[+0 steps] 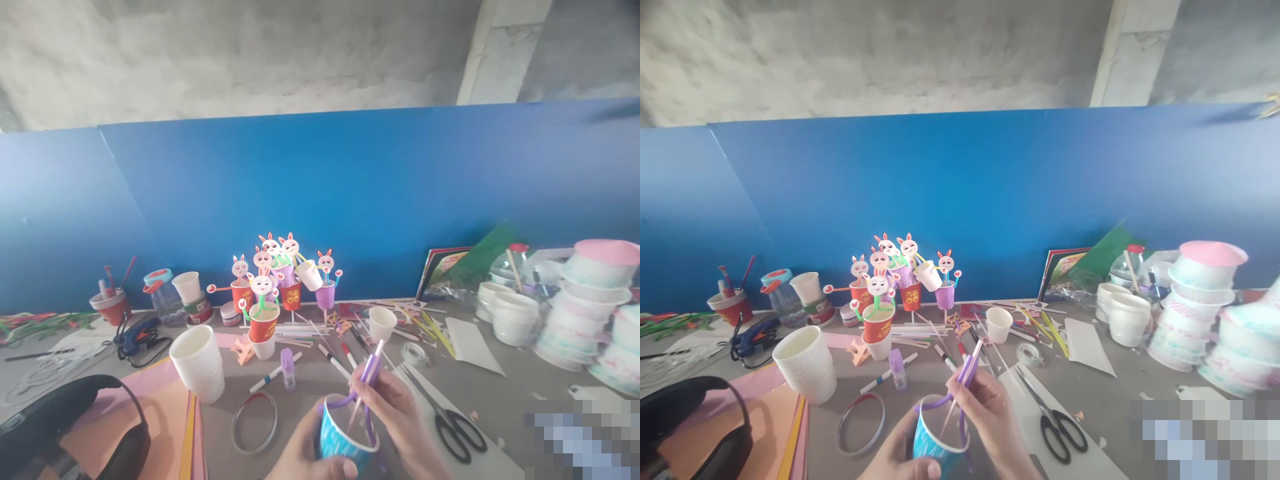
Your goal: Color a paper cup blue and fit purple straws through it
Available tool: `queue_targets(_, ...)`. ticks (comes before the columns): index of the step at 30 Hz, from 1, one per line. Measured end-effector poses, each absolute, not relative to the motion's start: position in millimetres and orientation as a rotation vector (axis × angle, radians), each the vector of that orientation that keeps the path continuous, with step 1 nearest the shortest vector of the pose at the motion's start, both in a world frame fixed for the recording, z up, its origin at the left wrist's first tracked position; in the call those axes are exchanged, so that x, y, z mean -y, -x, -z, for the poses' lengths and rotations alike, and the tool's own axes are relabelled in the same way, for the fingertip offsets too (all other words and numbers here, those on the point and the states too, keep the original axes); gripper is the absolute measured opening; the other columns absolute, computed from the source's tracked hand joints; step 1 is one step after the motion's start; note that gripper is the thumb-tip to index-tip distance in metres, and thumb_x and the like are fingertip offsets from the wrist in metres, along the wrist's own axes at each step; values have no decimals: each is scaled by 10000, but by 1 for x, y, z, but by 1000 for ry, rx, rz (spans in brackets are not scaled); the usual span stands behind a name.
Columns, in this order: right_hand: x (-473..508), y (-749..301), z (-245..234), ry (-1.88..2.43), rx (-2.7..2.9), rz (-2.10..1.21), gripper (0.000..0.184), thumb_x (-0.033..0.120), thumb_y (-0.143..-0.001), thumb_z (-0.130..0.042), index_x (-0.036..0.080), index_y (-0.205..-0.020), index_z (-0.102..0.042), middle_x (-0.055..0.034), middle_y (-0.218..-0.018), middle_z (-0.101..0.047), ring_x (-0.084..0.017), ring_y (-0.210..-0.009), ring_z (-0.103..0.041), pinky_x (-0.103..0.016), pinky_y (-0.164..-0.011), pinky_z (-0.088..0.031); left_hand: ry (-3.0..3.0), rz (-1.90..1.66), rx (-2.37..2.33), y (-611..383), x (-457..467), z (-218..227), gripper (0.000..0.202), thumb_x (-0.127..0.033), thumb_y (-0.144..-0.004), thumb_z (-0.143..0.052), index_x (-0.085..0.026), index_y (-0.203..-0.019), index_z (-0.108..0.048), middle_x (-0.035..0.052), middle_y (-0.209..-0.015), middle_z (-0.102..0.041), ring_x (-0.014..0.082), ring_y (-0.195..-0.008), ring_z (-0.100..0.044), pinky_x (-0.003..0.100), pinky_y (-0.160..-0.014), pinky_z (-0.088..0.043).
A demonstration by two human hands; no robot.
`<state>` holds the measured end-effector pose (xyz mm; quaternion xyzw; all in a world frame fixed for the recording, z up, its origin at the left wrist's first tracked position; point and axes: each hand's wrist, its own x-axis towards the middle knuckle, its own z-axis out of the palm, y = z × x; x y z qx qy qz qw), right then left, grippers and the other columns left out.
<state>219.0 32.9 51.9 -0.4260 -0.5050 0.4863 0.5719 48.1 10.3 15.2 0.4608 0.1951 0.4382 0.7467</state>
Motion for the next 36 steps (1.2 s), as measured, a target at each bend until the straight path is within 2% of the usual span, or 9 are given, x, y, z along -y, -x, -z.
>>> queue_targets(4, -34, -220, -45, 1014, 1209, -1207, 346, 539, -765, -811, 196, -773, -771, -32, -678, -695, -189, -654, -624, -272, -629, -486, -952, -978, -425, -47, -8, -9, 675, -318, -669, -922, -261, -1282, -643, 104, -1259, -704, 308, -1202, -614, 422, -1038, -393)
queue_targets(7, -33, -218, -44, 989, 1239, -1186, 346, 545, -775, -799, 201, -758, -767, -27, -685, -685, -182, -658, -604, -274, -633, -469, -977, -960, -396, -46, -9, -4, 689, -310, -675, -918, -258, -1304, -639, 113, -1262, -708, 314, -1205, -621, 452, -1068, -384)
queue_targets(13, -28, -211, -50, 871, 1262, -1273, 320, 503, -770, -819, 191, -727, -763, -26, -708, -677, -168, -644, -564, -275, -618, -444, -981, -989, -379, -47, -10, -8, 679, -395, -717, -877, -217, -1323, -627, 128, -1176, -739, 304, -1081, -674, 420, -972, -437)
queue_targets(16, -27, -213, -52, 844, 1312, -1254, 322, 520, -819, -766, 202, -770, -782, -46, -837, -694, -168, -670, -569, -272, -616, -442, -1009, -1001, -396, -48, -7, -18, 695, -427, -705, -880, -199, -1316, -640, 146, -1236, -713, 328, -1146, -643, 444, -1029, -406)
queue_targets(20, -28, -219, -54, 899, 1368, -1222, 340, 536, -901, -663, 235, -865, -816, -51, -869, -693, -187, -722, -595, -272, -642, -456, -995, -992, -415, -49, -5, -24, 744, -435, -675, -896, -209, -1336, -639, 151, -1307, -680, 353, -1223, -600, 465, -1083, -363)
queue_targets(25, -30, -219, -58, 906, 1432, -1262, 371, 548, -862, -699, 227, -723, -822, -75, -939, -734, -233, -811, -649, -299, -715, -497, -1046, -963, -472, -45, -4, -30, 786, -514, -680, -864, -176, -1351, -632, 166, -1225, -715, 351, -1131, -640, 452, -1012, -415)
queue_targets(30, -30, -217, -58, 920, 1381, -1223, 361, 563, -878, -674, 254, -792, -839, -73, -958, -749, -254, -889, -662, -318, -805, -502, -1021, -952, -479, -43, -3, -34, 787, -503, -671, -871, -189, -1353, -635, 156, -1286, -689, 355, -1189, -606, 462, -1067, -374)
queue_targets(32, -30, -217, -57, 912, 1395, -1216, 376, 569, -880, -666, 247, -787, -836, -77, -957, -745, -252, -871, -659, -325, -797, -508, -1017, -950, -465, -45, -3, -30, 781, -470, -679, -876, -203, -1367, -620, 148, -1302, -681, 351, -1221, -589, 467, -1094, -347)
queue_targets(36, -30, -216, -56, 903, 1415, -1286, 416, 562, -877, -669, 215, -696, -808, -80, -928, -729, -234, -809, -650, -319, -729, -520, -1031, -920, -407, -48, -5, -21, 834, -461, -664, -889, -215, -1396, -575, 146, -1268, -690, 355, -1194, -609, 470, -1049, -385)
